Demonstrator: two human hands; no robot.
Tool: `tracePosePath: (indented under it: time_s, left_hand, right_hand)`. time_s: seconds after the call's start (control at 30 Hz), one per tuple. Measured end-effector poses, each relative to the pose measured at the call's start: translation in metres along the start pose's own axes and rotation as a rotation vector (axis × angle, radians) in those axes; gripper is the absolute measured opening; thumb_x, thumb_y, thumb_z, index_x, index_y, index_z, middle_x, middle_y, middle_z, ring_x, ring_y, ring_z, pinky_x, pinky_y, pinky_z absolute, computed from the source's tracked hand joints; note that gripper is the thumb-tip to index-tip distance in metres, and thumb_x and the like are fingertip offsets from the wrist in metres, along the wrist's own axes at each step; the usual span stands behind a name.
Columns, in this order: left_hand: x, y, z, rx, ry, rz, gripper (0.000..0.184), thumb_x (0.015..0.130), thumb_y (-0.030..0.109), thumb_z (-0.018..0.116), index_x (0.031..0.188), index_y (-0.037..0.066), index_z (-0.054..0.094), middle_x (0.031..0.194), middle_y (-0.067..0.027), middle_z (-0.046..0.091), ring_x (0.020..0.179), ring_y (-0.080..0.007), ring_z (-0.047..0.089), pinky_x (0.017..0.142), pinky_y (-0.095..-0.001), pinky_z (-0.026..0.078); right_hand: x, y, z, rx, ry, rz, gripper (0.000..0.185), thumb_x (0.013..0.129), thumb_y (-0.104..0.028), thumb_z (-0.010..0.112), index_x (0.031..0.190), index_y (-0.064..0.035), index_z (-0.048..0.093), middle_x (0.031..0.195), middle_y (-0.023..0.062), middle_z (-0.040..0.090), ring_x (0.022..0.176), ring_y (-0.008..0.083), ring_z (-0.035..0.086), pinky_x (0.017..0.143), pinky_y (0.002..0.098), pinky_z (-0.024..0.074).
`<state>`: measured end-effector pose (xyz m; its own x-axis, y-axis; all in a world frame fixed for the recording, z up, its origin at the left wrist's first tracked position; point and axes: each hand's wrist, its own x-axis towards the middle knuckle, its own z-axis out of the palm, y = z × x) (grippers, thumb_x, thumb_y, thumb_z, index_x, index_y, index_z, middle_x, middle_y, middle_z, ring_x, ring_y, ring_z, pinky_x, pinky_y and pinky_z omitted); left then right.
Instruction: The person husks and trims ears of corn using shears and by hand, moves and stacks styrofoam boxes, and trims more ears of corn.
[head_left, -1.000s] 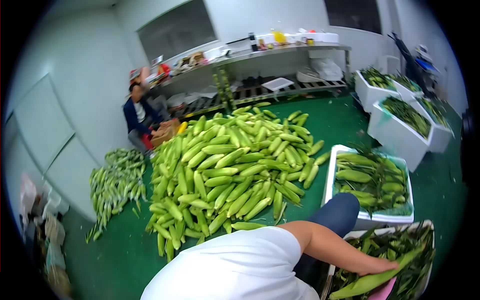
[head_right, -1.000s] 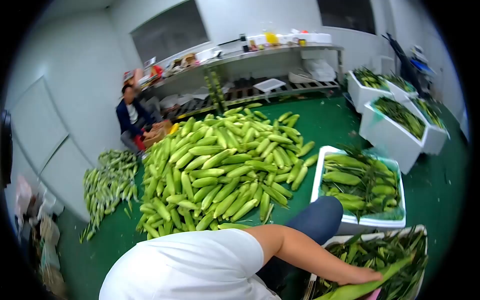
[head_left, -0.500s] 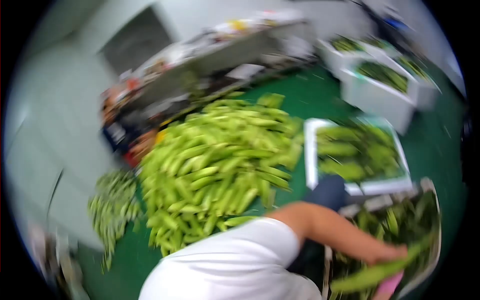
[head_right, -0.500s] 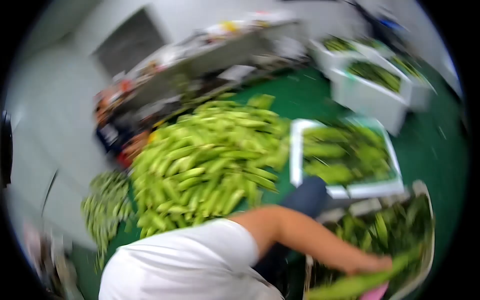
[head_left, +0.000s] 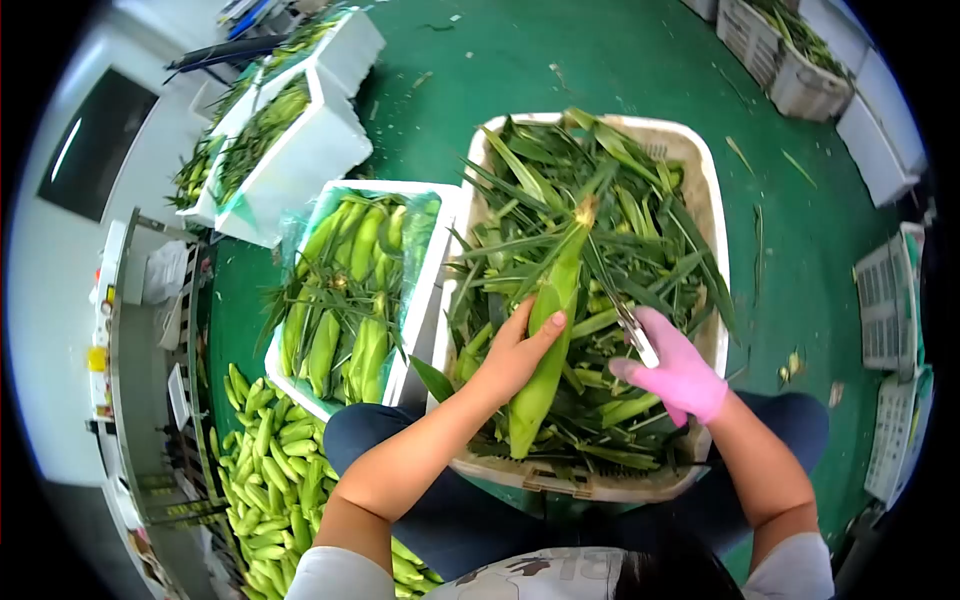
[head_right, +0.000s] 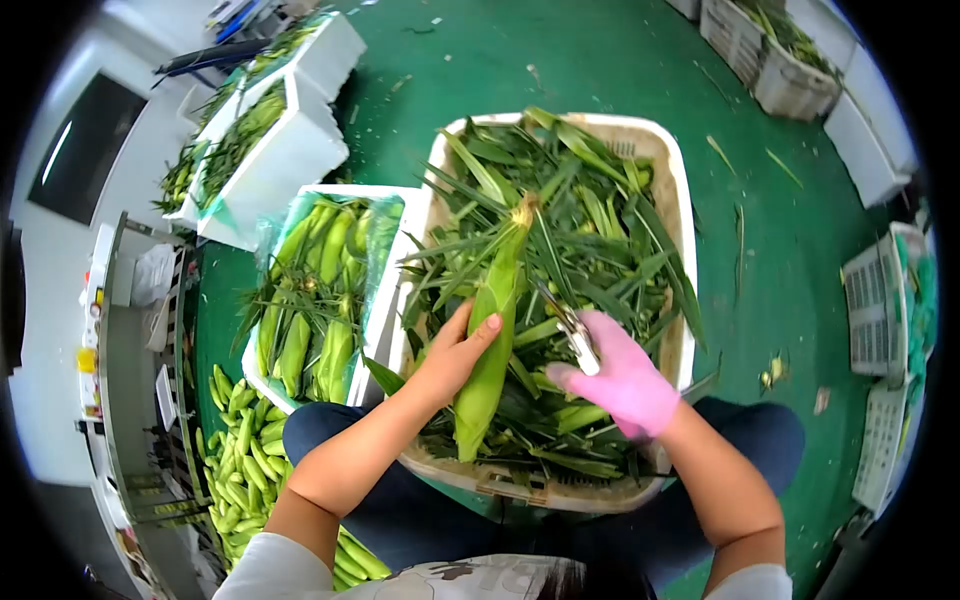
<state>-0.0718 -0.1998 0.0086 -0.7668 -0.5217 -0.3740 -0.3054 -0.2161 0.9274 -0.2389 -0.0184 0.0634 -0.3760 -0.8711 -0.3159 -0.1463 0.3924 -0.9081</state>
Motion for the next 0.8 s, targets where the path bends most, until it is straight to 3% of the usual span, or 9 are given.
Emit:
tracePosePath:
  time_s: [0.1, 0.23, 0.33, 0.37, 0.43, 0.53, 0.63, 0.7, 0.8]
  left_hand:
    - [-0.005, 0.009, 0.002, 0.446, 0.024, 0.178, 0.072, 0.092, 0.046, 0.066, 0.14, -0.003, 0.044, 0.119, -0.0224, 0.064, 0.111, -0.0285, 0.063, 0.096, -0.0362, 0.047]
    - [-0.008, 0.021, -0.016, 0.444, -0.229, 0.013, 0.069, 0.091, 0.045, 0.067, 0.136, -0.004, 0.049, 0.12, -0.0212, 0.065, 0.112, -0.0266, 0.062, 0.098, -0.0347, 0.047]
    - [-0.012, 0.023, -0.026, 0.433, -0.308, -0.019, 0.064, 0.091, 0.041, 0.069, 0.134, -0.003, 0.052, 0.121, -0.019, 0.065, 0.112, -0.023, 0.06, 0.098, -0.0339, 0.046]
    - [-0.015, 0.023, -0.029, 0.451, -0.313, -0.01, 0.063, 0.091, 0.04, 0.069, 0.134, -0.003, 0.052, 0.119, -0.0181, 0.065, 0.111, -0.0226, 0.06, 0.097, -0.0336, 0.046]
    - [-0.016, 0.031, -0.034, 0.49, -0.31, 0.03, 0.063, 0.09, 0.04, 0.07, 0.133, -0.003, 0.052, 0.117, -0.0163, 0.065, 0.109, -0.0217, 0.061, 0.095, -0.0331, 0.047]
    - [-0.02, 0.034, -0.04, 0.386, -0.173, 0.089, 0.058, 0.091, 0.034, 0.07, 0.133, -0.001, 0.052, 0.115, -0.0125, 0.065, 0.105, -0.0185, 0.059, 0.093, -0.0307, 0.047]
    - [-0.019, 0.018, -0.045, 0.102, -0.056, 0.188, 0.056, 0.09, 0.028, 0.069, 0.133, -0.003, 0.051, 0.117, -0.0099, 0.063, 0.108, -0.0155, 0.057, 0.096, -0.0304, 0.045]
    - [-0.018, 0.012, -0.046, 0.215, -0.087, 0.224, 0.072, 0.088, 0.045, 0.07, 0.139, 0.0, 0.045, 0.11, -0.0079, 0.064, 0.096, -0.0152, 0.062, 0.086, -0.0308, 0.05]
    - [-0.026, 0.028, -0.027, 0.405, -0.249, 0.184, 0.06, 0.089, 0.031, 0.07, 0.135, -0.003, 0.05, 0.119, -0.01, 0.063, 0.111, -0.0162, 0.057, 0.099, -0.0327, 0.044]
  right_hand:
    - [0.018, 0.01, 0.002, -0.261, 0.121, -0.112, 0.077, 0.076, -0.038, 0.077, 0.131, 0.0044, 0.046, 0.122, 0.0248, 0.054, 0.115, 0.04, 0.052, 0.103, 0.0423, 0.0414]
    - [0.024, 0.027, -0.004, -0.623, 0.127, -0.332, 0.076, 0.072, -0.038, 0.078, 0.129, 0.0026, 0.048, 0.115, 0.0246, 0.057, 0.109, 0.0413, 0.056, 0.095, 0.0463, 0.0459]
    - [0.019, 0.03, -0.005, -0.373, -0.069, -0.216, 0.062, 0.072, -0.03, 0.077, 0.119, 0.0043, 0.055, 0.099, 0.0221, 0.062, 0.089, 0.0418, 0.061, 0.084, 0.0441, 0.0513]
    - [0.015, 0.022, -0.004, -0.29, -0.068, -0.211, 0.046, 0.074, -0.023, 0.074, 0.109, 0.0038, 0.06, 0.081, 0.0144, 0.065, 0.068, 0.0317, 0.063, 0.068, 0.0374, 0.0536]
    - [0.013, 0.021, 0.001, 0.212, -0.158, 0.132, 0.028, 0.082, -0.017, 0.067, 0.104, -0.0013, 0.062, 0.08, 0.0107, 0.066, 0.07, 0.0169, 0.065, 0.064, 0.0321, 0.0526]
    - [-0.001, -0.003, -0.002, 0.318, -0.176, 0.228, 0.025, 0.084, -0.012, 0.063, 0.106, -0.0004, 0.061, 0.079, 0.0056, 0.064, 0.071, 0.0096, 0.061, 0.063, 0.0267, 0.051]
    - [-0.018, -0.005, 0.005, 0.527, -0.306, 0.098, 0.041, 0.082, -0.014, 0.067, 0.119, -0.0011, 0.055, 0.095, 0.0048, 0.062, 0.084, 0.012, 0.058, 0.072, 0.0264, 0.0499]
    - [-0.024, -0.004, 0.013, 0.469, -0.352, 0.112, 0.046, 0.082, -0.022, 0.072, 0.118, -0.0036, 0.051, 0.103, 0.005, 0.054, 0.09, 0.0138, 0.052, 0.078, 0.0274, 0.046]
    - [-0.02, 0.006, 0.027, 0.33, -0.238, -0.074, 0.051, 0.08, -0.028, 0.076, 0.116, -0.0037, 0.05, 0.102, 0.0061, 0.052, 0.088, 0.0154, 0.051, 0.078, 0.0293, 0.046]
